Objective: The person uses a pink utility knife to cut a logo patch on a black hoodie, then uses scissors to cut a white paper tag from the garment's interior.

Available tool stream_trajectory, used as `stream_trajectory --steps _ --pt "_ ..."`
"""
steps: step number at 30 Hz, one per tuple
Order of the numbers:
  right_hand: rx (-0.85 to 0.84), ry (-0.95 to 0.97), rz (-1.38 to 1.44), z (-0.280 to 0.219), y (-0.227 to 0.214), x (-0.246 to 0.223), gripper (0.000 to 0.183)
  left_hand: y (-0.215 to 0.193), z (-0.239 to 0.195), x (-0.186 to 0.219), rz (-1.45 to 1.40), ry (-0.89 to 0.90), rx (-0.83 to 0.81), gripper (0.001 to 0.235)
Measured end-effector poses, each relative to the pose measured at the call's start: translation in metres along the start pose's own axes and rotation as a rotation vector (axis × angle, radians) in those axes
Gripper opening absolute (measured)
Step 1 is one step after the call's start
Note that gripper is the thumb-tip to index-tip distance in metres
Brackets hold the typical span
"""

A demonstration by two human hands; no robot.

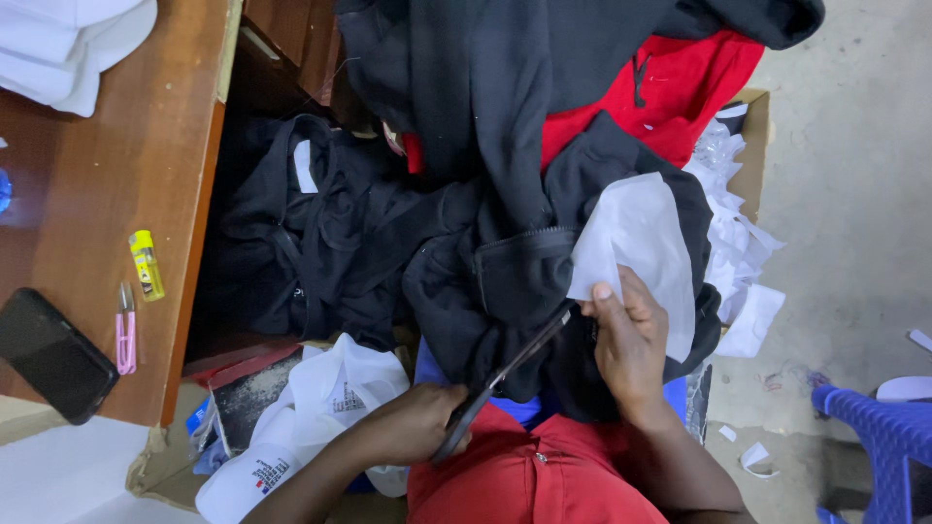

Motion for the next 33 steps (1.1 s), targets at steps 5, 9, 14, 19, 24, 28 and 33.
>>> stream_trajectory --steps 5,9,14,19,24,28,33 --pt "0.056 -0.11 -0.056 -0.02 0.003 0.003 0.035 -0.005 0.016 0.014 -0.153 -0.155 0.078 0.019" --pt "-0.053 -0.103 -0.135 -0.035 0.007 0.0 0.037 -0.021 0.027 0.04 -0.194 -0.163 0.109 0.019" --pt "-0.072 -0.169 -0.219 -0.04 0.003 -0.003 0.036 -0.025 0.027 0.042 -0.173 -0.194 0.143 0.016" --pt "-0.021 -0.027 -0.151 -0.04 -0.036 0.056 0.033 -0.009 0.027 -0.01 0.027 -0.138 0.228 0.009" --pt "0.18 0.529 0.531 -0.017 -0.057 0.076 0.046 -0.041 0.007 -0.018 0.428 -0.158 0.315 0.015" --pt "0.102 0.601 0.559 -0.021 -0.088 0.115 0.089 -0.056 -0.004 -0.014 0.848 -0.019 0.406 0.021" --pt "0.162 0.705 -0.186 -0.019 -0.044 -0.019 0.045 -0.071 -0.016 0.003 0.756 -0.072 0.261 0.034"
Point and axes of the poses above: each hand's wrist, its own z-axis towards the middle knuckle, its own y-axis out of the palm, x = y × z, the point moved 4 cm from there along z, towards the middle knuckle, and after that the axes turned 6 degrees about x, right-handed, at the moved point
